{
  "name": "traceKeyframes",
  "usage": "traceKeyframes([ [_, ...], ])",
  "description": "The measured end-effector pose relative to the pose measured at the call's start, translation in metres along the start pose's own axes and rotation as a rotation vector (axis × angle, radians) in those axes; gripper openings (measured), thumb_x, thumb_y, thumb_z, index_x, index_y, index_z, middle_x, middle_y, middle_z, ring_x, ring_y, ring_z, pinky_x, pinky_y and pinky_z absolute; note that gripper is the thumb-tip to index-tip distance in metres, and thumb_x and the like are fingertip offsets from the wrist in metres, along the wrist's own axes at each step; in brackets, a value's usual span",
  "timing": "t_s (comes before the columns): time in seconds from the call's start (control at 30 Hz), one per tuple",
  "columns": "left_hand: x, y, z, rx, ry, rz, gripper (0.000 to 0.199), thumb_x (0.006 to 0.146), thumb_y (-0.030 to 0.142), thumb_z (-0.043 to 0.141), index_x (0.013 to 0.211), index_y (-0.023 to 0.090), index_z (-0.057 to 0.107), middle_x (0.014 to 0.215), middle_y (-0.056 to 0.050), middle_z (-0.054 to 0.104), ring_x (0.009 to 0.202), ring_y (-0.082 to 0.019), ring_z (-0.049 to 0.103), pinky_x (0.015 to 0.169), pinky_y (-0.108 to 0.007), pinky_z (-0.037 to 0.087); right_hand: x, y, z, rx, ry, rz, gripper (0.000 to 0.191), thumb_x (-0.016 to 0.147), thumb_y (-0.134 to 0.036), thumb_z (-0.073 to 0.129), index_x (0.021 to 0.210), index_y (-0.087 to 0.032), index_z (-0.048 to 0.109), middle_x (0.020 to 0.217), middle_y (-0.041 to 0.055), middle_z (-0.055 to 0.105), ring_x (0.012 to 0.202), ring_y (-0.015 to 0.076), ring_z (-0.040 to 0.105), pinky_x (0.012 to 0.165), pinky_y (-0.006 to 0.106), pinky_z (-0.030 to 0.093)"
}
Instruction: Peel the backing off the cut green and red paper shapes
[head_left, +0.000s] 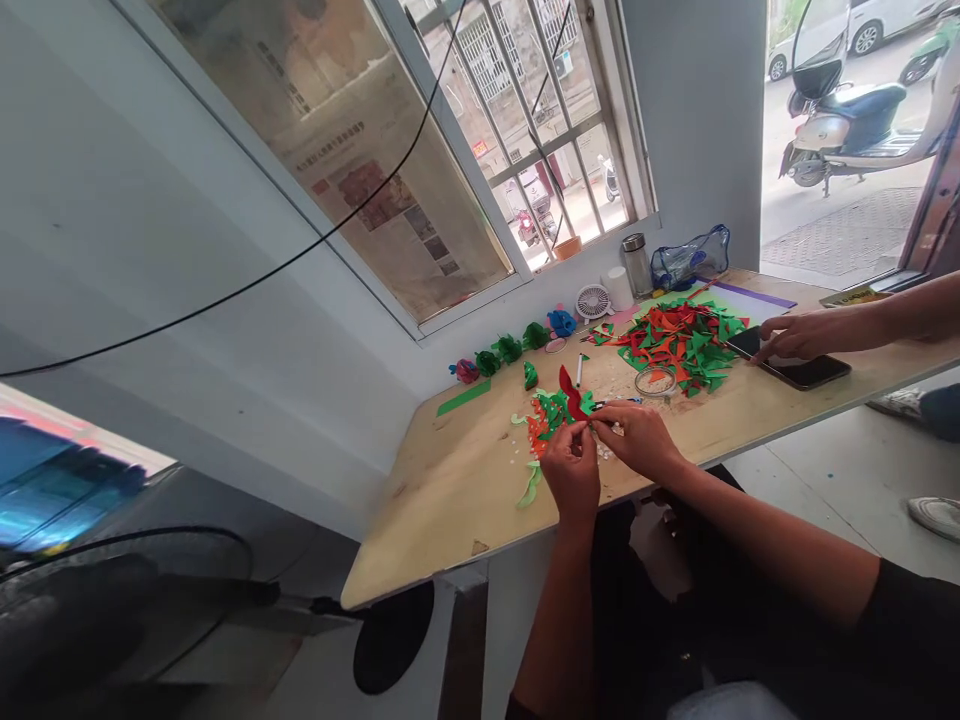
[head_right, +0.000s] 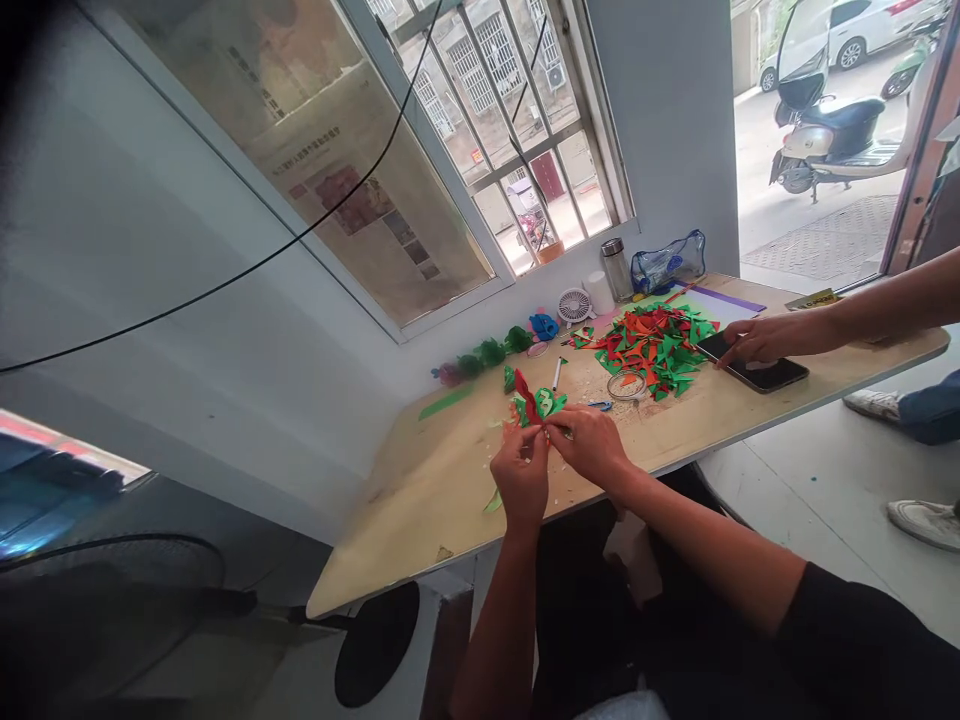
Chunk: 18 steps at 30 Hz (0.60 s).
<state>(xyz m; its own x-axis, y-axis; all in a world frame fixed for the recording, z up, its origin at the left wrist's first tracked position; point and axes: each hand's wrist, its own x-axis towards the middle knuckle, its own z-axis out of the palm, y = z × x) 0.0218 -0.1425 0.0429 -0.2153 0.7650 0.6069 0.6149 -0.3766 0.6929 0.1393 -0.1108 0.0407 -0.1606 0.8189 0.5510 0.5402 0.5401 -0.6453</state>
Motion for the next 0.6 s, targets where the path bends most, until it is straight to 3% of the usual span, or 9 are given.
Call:
traceKeyframes([
  [0.3,-0.002,-0.012,-0.004,0.022,0.015,-0.006,0.016,0.081,0.022,0.054,0.08,0.016,0.069,0.075,-0.006,0.069,0.067,-0.015,0.062,0.061,-0.025,0.048,0.0,-0.005,0.011,-0.089,-0.036,-0.024,0.021,0.084,-0.022,0.053,0.077,-0.022,0.073,0.075,0.005,0.071,0.074,0.0185,0.064,0.065,0.026,0.041],
  [0.6,-0.001,-0.023,-0.001,-0.1,0.02,-0.106,0.016,0.079,0.023,0.057,0.082,0.015,0.07,0.076,-0.006,0.07,0.066,-0.015,0.062,0.06,-0.024,0.048,0.005,-0.004,0.021,-0.064,-0.025,0.034,0.02,0.082,-0.022,0.054,0.076,-0.022,0.072,0.071,0.0046,0.071,0.069,0.0182,0.063,0.063,0.027,0.041],
])
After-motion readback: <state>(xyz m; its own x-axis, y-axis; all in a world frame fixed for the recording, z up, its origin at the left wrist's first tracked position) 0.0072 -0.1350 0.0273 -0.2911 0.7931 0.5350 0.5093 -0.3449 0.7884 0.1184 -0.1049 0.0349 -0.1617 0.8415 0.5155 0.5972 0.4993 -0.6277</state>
